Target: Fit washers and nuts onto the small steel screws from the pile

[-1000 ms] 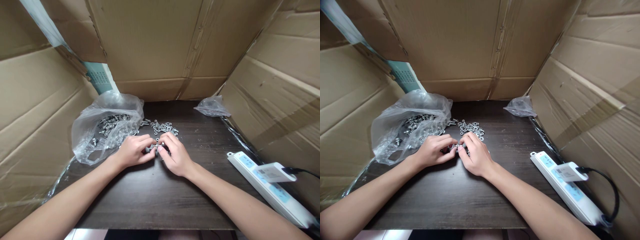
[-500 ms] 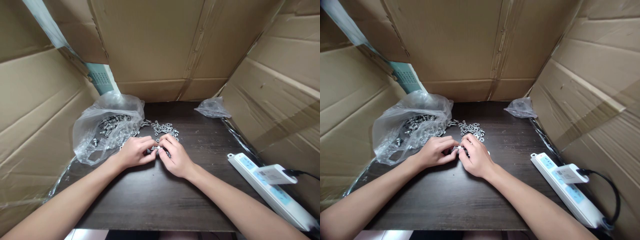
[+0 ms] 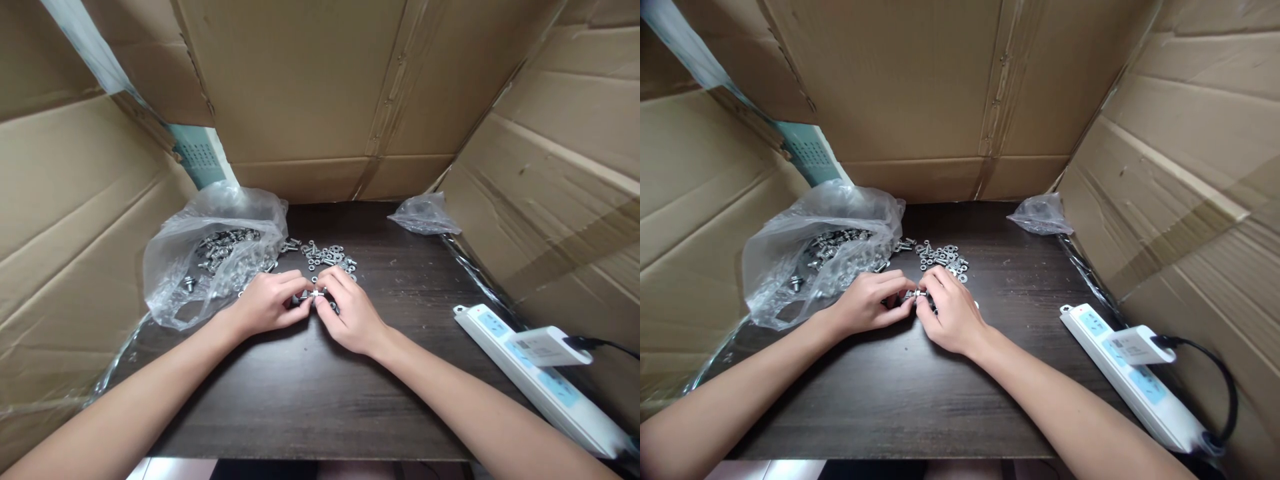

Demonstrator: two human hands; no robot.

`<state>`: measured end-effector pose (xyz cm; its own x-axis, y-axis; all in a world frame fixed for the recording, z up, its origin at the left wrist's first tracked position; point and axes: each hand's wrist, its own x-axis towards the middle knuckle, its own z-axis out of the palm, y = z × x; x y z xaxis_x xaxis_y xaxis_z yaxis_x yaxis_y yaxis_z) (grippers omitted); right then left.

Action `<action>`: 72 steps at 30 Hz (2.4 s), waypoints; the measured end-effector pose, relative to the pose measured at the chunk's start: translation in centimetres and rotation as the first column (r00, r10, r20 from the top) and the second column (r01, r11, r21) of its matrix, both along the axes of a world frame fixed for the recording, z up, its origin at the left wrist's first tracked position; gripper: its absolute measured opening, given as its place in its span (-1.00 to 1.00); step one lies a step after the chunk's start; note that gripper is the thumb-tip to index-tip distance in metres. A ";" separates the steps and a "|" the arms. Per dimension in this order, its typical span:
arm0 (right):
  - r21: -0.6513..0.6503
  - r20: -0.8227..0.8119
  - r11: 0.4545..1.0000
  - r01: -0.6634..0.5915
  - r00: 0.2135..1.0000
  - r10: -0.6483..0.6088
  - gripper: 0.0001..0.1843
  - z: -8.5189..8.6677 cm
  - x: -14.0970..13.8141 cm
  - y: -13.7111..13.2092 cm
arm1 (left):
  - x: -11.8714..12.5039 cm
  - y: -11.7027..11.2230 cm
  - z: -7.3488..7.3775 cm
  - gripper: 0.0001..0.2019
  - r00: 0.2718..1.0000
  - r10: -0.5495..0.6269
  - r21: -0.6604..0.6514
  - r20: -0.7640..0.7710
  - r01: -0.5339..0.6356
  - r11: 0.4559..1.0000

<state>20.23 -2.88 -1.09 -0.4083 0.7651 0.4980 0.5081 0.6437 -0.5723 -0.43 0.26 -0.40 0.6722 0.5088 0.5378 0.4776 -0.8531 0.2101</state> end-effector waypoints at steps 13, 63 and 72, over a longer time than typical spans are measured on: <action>0.010 0.063 1.000 -0.010 0.998 0.009 -0.86 -0.1 -0.1 0.0 | 0.1 -0.2 0.1 -0.86 1.000 -0.003 -0.039 -0.023 0.002 0.999; -0.045 -0.028 0.998 -0.046 0.999 0.045 -0.85 0.1 0.0 0.0 | 0.1 -0.2 0.4 -0.83 0.999 0.012 0.049 -0.044 -0.010 0.999; -0.006 0.011 0.999 -0.052 0.999 0.052 -0.83 -0.2 -0.1 0.1 | 0.1 -0.2 0.4 -0.82 0.998 0.015 0.052 -0.056 -0.012 0.999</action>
<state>20.16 -2.78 -1.27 -0.4532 0.7457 0.4883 0.4807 0.6658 -0.5707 -0.31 0.08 0.04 0.6956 0.4900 0.5254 0.4986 -0.8558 0.1381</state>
